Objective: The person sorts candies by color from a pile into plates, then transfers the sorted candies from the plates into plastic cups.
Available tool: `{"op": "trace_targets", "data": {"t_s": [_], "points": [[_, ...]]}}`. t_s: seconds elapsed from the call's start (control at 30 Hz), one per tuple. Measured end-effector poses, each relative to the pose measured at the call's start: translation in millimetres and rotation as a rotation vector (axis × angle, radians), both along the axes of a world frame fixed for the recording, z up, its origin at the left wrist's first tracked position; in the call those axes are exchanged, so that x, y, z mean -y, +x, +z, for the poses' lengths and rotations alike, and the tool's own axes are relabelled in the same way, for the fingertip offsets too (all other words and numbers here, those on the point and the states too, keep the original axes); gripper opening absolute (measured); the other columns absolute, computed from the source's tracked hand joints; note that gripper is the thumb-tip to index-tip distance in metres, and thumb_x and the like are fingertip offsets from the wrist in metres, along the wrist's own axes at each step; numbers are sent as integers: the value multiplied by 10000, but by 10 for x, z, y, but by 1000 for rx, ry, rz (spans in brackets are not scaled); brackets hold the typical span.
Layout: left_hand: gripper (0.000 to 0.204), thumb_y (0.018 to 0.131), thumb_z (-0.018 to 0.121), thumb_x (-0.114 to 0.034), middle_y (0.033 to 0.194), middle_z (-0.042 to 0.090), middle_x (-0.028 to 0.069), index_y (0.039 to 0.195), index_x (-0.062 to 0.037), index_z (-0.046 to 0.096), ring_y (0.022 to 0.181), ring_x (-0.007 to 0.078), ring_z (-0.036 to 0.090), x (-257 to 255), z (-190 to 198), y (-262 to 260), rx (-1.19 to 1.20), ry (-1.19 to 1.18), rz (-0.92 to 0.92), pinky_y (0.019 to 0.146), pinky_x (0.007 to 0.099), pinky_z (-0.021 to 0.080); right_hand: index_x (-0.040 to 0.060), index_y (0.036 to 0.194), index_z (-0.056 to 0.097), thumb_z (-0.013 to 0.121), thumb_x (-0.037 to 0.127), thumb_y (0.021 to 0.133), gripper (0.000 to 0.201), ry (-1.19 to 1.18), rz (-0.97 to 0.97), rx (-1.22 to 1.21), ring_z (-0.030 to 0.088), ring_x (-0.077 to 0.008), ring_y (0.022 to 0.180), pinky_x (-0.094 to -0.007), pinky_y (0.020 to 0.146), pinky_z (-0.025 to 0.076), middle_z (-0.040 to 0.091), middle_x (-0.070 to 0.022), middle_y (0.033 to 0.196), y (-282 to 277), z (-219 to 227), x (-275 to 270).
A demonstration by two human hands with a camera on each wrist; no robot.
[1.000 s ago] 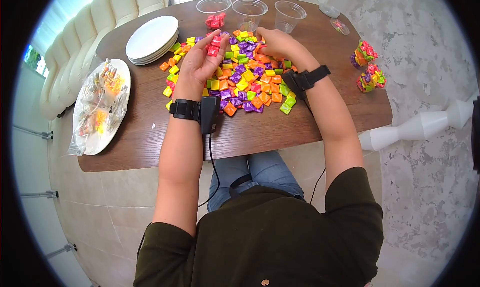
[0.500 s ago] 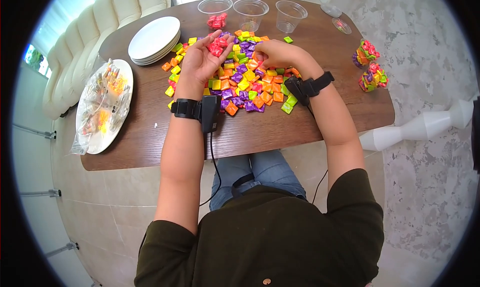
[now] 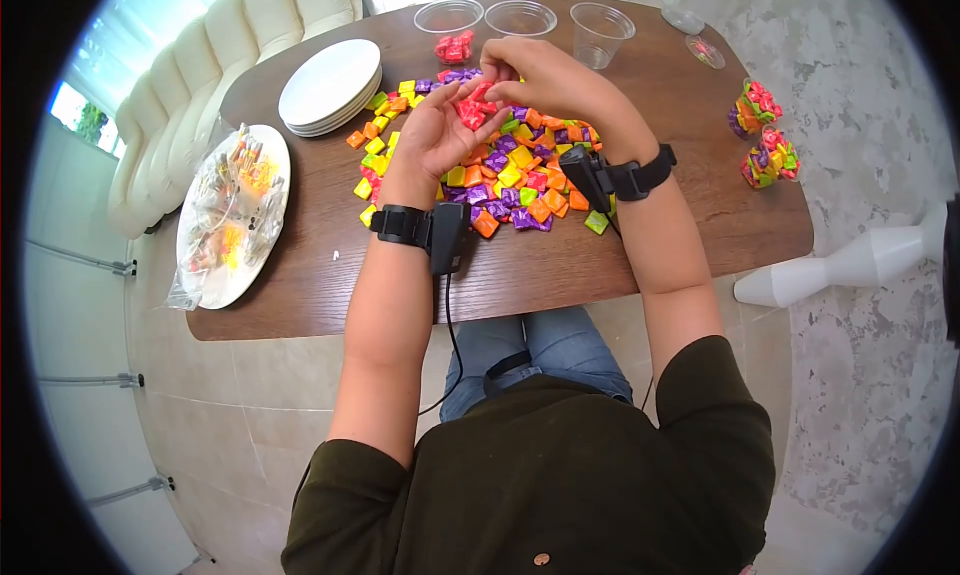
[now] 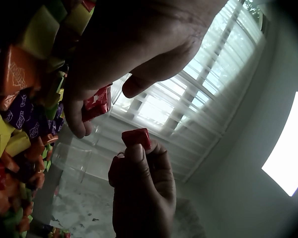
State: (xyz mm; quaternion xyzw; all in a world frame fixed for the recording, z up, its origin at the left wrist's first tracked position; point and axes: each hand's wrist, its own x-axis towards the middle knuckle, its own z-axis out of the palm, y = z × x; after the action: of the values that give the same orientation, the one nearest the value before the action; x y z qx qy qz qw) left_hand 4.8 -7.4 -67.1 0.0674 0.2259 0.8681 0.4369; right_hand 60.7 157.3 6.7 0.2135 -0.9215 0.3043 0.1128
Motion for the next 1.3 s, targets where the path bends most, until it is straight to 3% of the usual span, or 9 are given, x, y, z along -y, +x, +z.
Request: {"op": "trace_targets", "data": {"t_s": [0.23,0.33,0.37,0.47,0.6,0.77,0.87,1.07,1.3], "points": [[337,947,422,-138,1201,481,183,1232,40,391,1108,298,507,-2,-60,-10,111,5,-37,930,392,479,6,829,529,648,147,765,195,-43,-13,-200,549,-229,689,-328,626,447,556,-112,747,-112,-155,-19],[343,918,485,-85,1151,499,192,1223,50,408,1029,267,547,-12,-72,-37,185,34,-74,804,294,542,9,838,539,642,160,775,193,-24,-48,-132,555,-231,682,-326,627,449,566,-114,733,-91,-119,-136],[343,911,493,-61,1113,513,193,1232,33,418,952,224,568,-19,-86,-59,183,21,-58,658,213,538,12,847,539,636,166,784,192,-15,-76,-57,570,-242,685,-338,629,452,577,-120,727,-78,-127,-183],[343,904,513,-63,1103,518,181,1228,17,434,880,195,567,26,-32,-79,132,-3,1,573,179,492,15,855,536,638,172,784,201,157,-65,97,589,-258,714,-355,633,455,596,-131,756,-41,-229,-305],[323,887,562,-97,1027,528,132,1181,1,469,751,135,521,114,45,-306,-170,-215,174,504,145,427,22,870,542,658,189,769,227,321,-127,453,606,-278,760,-368,639,465,623,-148,825,-2,-263,-278],[298,864,607,-209,962,574,46,1095,-24,566,737,100,526,-70,494,-618,-773,-743,378,617,180,415,27,979,532,671,194,760,308,277,-162,407,600,-306,825,-400,689,464,618,-167,878,75,-83,-263],[307,845,632,-234,948,594,48,1076,-34,600,773,106,551,-238,645,-1055,-1299,-1114,294,647,213,448,29,1022,525,658,181,768,325,222,-127,230,591,-328,863,-407,721,457,615,-177,890,65,-100,-402],[345,782,687,-212,967,610,81,1103,-108,615,843,186,588,-603,768,-1592,-1953,-1530,41,690,289,500,5,1029,515,637,149,776,315,146,-168,91,587,-286,789,-369,688,455,597,-164,830,241,162,-572],[386,769,692,-167,1007,615,90,1138,-112,593,906,195,592,-625,695,-1758,-1913,-1516,-104,733,300,508,7,1044,512,626,144,793,308,126,-165,-31,551,-240,709,-343,640,439,556,-124,761,375,239,-643]]}}
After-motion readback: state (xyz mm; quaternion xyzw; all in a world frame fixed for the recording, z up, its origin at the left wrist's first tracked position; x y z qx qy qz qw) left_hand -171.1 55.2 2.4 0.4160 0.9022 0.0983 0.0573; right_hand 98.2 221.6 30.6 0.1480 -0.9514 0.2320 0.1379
